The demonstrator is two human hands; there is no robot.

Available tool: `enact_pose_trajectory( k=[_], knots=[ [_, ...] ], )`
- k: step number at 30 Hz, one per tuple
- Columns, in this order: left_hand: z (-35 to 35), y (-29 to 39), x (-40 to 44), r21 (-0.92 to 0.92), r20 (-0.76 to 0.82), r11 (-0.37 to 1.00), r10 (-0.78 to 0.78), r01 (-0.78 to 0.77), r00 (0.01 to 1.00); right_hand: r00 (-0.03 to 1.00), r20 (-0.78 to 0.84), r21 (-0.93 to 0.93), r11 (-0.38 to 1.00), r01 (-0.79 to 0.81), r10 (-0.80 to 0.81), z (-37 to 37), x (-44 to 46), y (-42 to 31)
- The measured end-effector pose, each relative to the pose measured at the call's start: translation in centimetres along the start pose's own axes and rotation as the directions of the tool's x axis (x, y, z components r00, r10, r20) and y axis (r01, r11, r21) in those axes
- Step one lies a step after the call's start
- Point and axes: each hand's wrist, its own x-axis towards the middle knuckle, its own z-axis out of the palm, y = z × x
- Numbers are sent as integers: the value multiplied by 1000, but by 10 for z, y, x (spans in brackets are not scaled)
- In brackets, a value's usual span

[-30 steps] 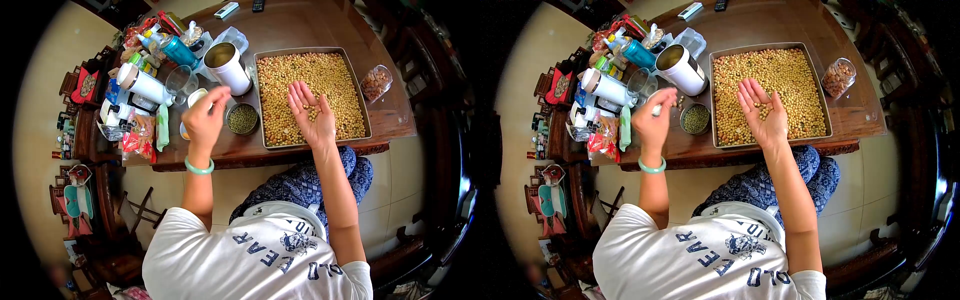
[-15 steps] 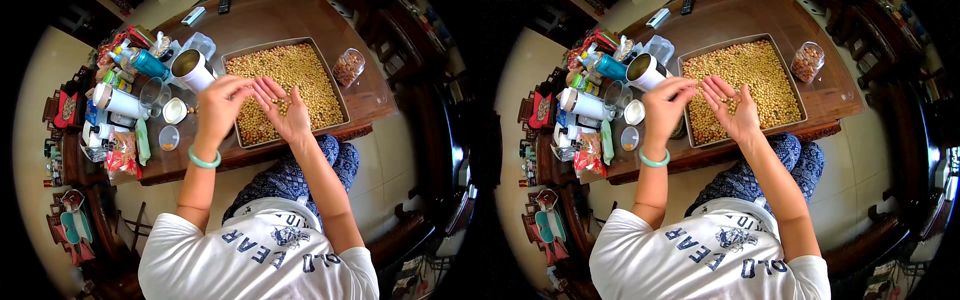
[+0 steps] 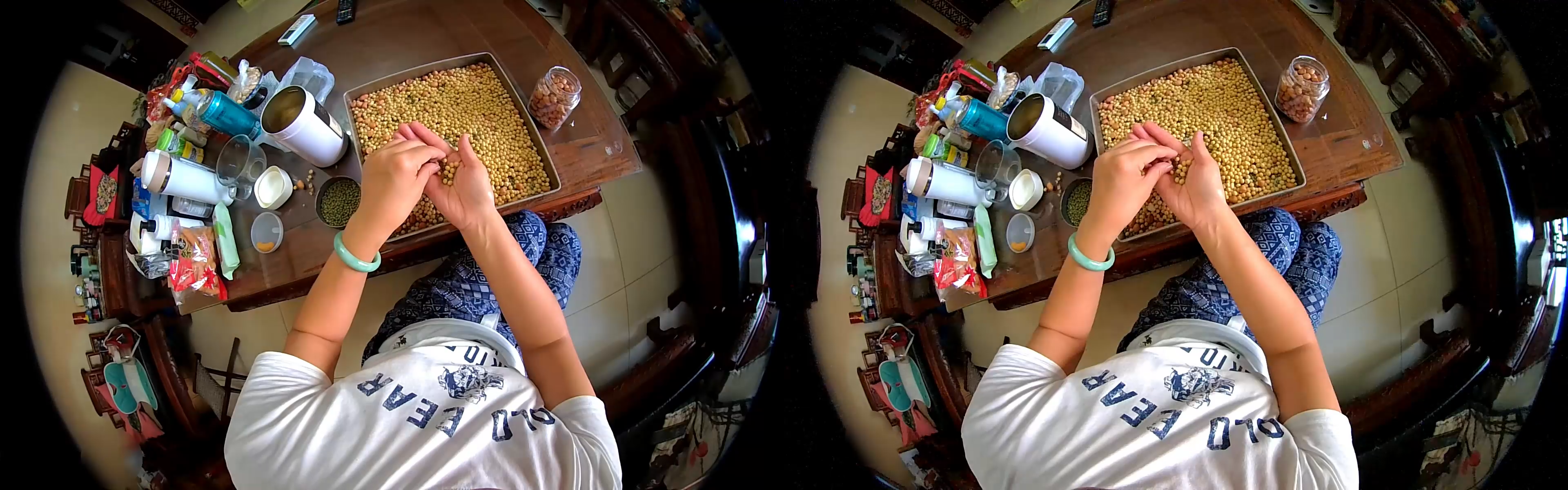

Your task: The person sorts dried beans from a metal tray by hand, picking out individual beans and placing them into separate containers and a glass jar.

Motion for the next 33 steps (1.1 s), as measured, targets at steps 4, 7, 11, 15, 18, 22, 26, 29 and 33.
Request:
enact_pose_trajectory(
  k=[4,7,11,15,18,22,26,29,33],
  knots=[
    [1,2,1,-14,-53,1000,-22,22,998,999,33,31,999,-6,5,-9,4,-1],
    [0,-3,-1,-44,8,996,-76,76,997,1000,20,39,999,-8,7,-7,4,-1],
    [-1,-7,-2,-24,21,999,-26,27,999,1000,-13,-4,1000,-18,18,-5,3,0],
    [1,-3,-2,37,29,998,46,-47,999,999,41,-5,1000,-5,5,-11,5,0],
    [3,1,-1,25,26,998,56,-57,998,999,35,-24,1000,0,1,-8,3,1],
    [4,1,-1,48,37,994,96,-98,995,999,40,-27,1000,-3,4,-7,3,1],
    [3,-1,1,70,70,989,126,-131,990,1000,28,-43,999,8,-6,-7,2,1],
    [3,-5,3,60,103,983,165,-171,981,999,34,-43,999,8,-7,-8,2,1],
    [0,-6,6,43,129,978,199,-206,971,999,44,-25,1000,5,-4,-12,4,1]
  ],
)
